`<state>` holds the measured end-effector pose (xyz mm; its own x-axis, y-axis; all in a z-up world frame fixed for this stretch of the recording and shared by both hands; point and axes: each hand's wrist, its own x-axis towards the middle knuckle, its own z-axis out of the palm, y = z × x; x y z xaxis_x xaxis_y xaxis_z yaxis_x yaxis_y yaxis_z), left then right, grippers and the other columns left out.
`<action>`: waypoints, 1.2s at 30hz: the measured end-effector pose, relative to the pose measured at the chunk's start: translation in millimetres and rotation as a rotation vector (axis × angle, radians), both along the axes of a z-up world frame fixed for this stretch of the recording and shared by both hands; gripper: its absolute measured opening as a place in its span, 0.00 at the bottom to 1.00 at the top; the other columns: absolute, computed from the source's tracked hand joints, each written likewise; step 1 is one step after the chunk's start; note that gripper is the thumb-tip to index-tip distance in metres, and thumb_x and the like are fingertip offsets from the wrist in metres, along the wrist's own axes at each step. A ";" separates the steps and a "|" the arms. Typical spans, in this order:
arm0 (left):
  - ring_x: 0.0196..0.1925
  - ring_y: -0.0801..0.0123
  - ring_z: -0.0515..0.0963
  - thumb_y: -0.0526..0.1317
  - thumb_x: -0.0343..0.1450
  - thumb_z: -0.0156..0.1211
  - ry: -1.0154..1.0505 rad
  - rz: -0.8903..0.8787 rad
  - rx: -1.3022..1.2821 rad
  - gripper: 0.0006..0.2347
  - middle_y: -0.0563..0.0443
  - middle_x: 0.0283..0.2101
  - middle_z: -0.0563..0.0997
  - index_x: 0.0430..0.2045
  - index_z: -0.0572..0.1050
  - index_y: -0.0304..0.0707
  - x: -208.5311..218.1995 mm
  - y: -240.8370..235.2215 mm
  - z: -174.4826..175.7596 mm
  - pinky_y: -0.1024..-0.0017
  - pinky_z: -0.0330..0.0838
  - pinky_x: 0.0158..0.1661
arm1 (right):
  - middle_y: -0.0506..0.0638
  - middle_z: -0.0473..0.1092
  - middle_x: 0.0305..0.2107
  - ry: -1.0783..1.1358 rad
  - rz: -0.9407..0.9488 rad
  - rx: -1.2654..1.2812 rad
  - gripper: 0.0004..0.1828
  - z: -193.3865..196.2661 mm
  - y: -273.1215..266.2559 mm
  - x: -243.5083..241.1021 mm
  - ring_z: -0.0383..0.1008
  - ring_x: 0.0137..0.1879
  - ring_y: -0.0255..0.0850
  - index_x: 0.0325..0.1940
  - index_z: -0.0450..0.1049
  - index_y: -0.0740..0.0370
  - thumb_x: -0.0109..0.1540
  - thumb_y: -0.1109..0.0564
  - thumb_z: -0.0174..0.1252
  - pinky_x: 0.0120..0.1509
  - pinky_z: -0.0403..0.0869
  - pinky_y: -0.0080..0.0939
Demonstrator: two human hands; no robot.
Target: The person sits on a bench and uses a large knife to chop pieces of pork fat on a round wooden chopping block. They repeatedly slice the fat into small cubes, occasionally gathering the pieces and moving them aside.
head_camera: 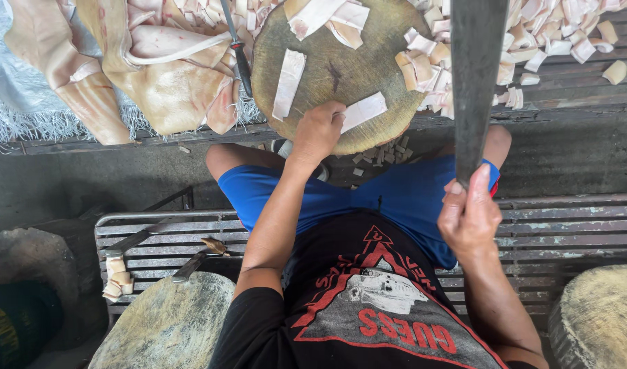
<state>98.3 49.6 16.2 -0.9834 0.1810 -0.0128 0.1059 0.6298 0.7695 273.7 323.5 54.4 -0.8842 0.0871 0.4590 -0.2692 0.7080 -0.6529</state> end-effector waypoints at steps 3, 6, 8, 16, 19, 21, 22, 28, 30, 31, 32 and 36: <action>0.40 0.45 0.83 0.35 0.70 0.59 -0.028 -0.019 0.075 0.07 0.37 0.36 0.84 0.36 0.81 0.34 -1.5 -2.3 -0.5 0.56 0.76 0.42 | 0.57 0.71 0.28 -0.126 0.164 0.179 0.35 -12.2 -10.1 -7.8 0.74 0.28 0.49 0.76 0.55 0.74 0.65 0.74 0.56 0.33 0.73 0.48; 0.34 0.52 0.86 0.36 0.71 0.58 -0.161 0.037 0.090 0.07 0.37 0.31 0.84 0.36 0.82 0.33 0.0 -3.1 0.4 0.60 0.77 0.40 | 0.63 0.73 0.28 -0.443 0.182 0.413 0.43 -7.0 -21.8 -9.4 0.73 0.25 0.59 0.75 0.58 0.67 0.55 0.70 0.61 0.31 0.74 0.56; 0.31 0.56 0.87 0.36 0.71 0.58 -0.177 0.026 0.137 0.08 0.37 0.31 0.84 0.37 0.81 0.31 -4.6 0.2 0.1 0.63 0.78 0.38 | 0.64 0.73 0.29 -0.424 0.148 0.373 0.41 4.4 -14.1 -13.4 0.73 0.26 0.60 0.76 0.58 0.65 0.58 0.70 0.59 0.31 0.73 0.57; 0.30 0.61 0.89 0.35 0.70 0.59 -0.252 0.024 0.223 0.08 0.39 0.33 0.85 0.39 0.80 0.30 -1.9 2.4 -8.2 0.67 0.80 0.37 | 0.58 0.71 0.25 -0.321 0.086 0.180 0.34 -2.9 -16.2 1.9 0.71 0.22 0.53 0.77 0.55 0.70 0.66 0.67 0.55 0.28 0.71 0.53; 0.31 0.61 0.89 0.34 0.70 0.61 -0.211 0.015 0.210 0.07 0.39 0.34 0.85 0.37 0.80 0.29 0.8 1.7 -8.4 0.68 0.80 0.37 | 0.61 0.71 0.25 -0.416 0.200 0.382 0.38 -9.5 -21.4 -8.3 0.73 0.25 0.58 0.75 0.58 0.68 0.59 0.66 0.57 0.30 0.72 0.57; 0.31 0.60 0.88 0.34 0.69 0.62 -0.208 0.036 0.166 0.06 0.38 0.33 0.85 0.34 0.80 0.29 -0.5 2.2 -8.2 0.67 0.80 0.36 | 0.60 0.72 0.26 -0.419 0.205 0.329 0.37 -6.1 -18.4 -12.2 0.73 0.27 0.58 0.74 0.61 0.65 0.59 0.66 0.57 0.31 0.72 0.57; 0.31 0.60 0.88 0.34 0.70 0.62 -0.204 0.043 0.185 0.05 0.38 0.32 0.85 0.34 0.79 0.29 -4.9 5.5 -8.6 0.66 0.80 0.36 | 0.60 0.72 0.28 -0.370 0.180 0.302 0.37 -4.5 -14.5 -15.4 0.74 0.28 0.58 0.75 0.60 0.65 0.61 0.66 0.56 0.32 0.73 0.57; 0.31 0.59 0.88 0.35 0.70 0.62 -0.204 0.054 0.186 0.06 0.39 0.31 0.85 0.33 0.75 0.29 -2.2 12.5 -15.8 0.64 0.80 0.36 | 0.60 0.71 0.30 -0.344 0.075 0.135 0.28 -8.8 -12.6 1.9 0.73 0.30 0.56 0.75 0.62 0.60 0.69 0.64 0.53 0.33 0.73 0.54; 0.31 0.58 0.88 0.35 0.69 0.62 -0.226 0.064 0.172 0.06 0.39 0.31 0.85 0.33 0.76 0.29 -2.8 12.6 -17.0 0.63 0.80 0.37 | 0.55 0.69 0.27 -0.664 0.156 0.020 0.24 -11.0 -17.9 2.8 0.72 0.28 0.51 0.71 0.69 0.50 0.70 0.60 0.50 0.29 0.72 0.47; 0.32 0.57 0.88 0.35 0.69 0.63 -0.217 0.064 0.155 0.06 0.39 0.31 0.85 0.33 0.76 0.30 -2.4 12.8 -17.8 0.62 0.80 0.37 | 0.57 0.70 0.27 -0.593 0.174 0.146 0.28 -10.6 -19.4 0.6 0.72 0.28 0.53 0.73 0.67 0.54 0.67 0.61 0.52 0.31 0.73 0.50; 0.33 0.55 0.88 0.36 0.69 0.63 -0.207 0.064 0.138 0.06 0.38 0.31 0.85 0.33 0.76 0.30 -1.7 13.0 -18.5 0.61 0.79 0.38 | 0.59 0.71 0.27 -0.521 0.193 0.271 0.33 -9.8 -21.9 -3.4 0.72 0.27 0.55 0.74 0.65 0.58 0.63 0.63 0.54 0.32 0.73 0.54; 0.39 0.46 0.86 0.37 0.69 0.65 -0.132 0.040 0.070 0.08 0.36 0.34 0.85 0.36 0.77 0.30 -1.8 10.8 -19.3 0.57 0.77 0.42 | 0.60 0.72 0.31 -0.351 0.158 0.317 0.36 9.7 -17.0 -10.2 0.72 0.28 0.56 0.77 0.61 0.62 0.63 0.64 0.54 0.35 0.73 0.56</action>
<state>96.5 60.4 -3.2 -0.9804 0.1471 -0.1314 -0.0232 0.5755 0.8175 263.5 306.5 64.1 -0.9812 -0.1561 0.1132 -0.1916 0.8547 -0.4825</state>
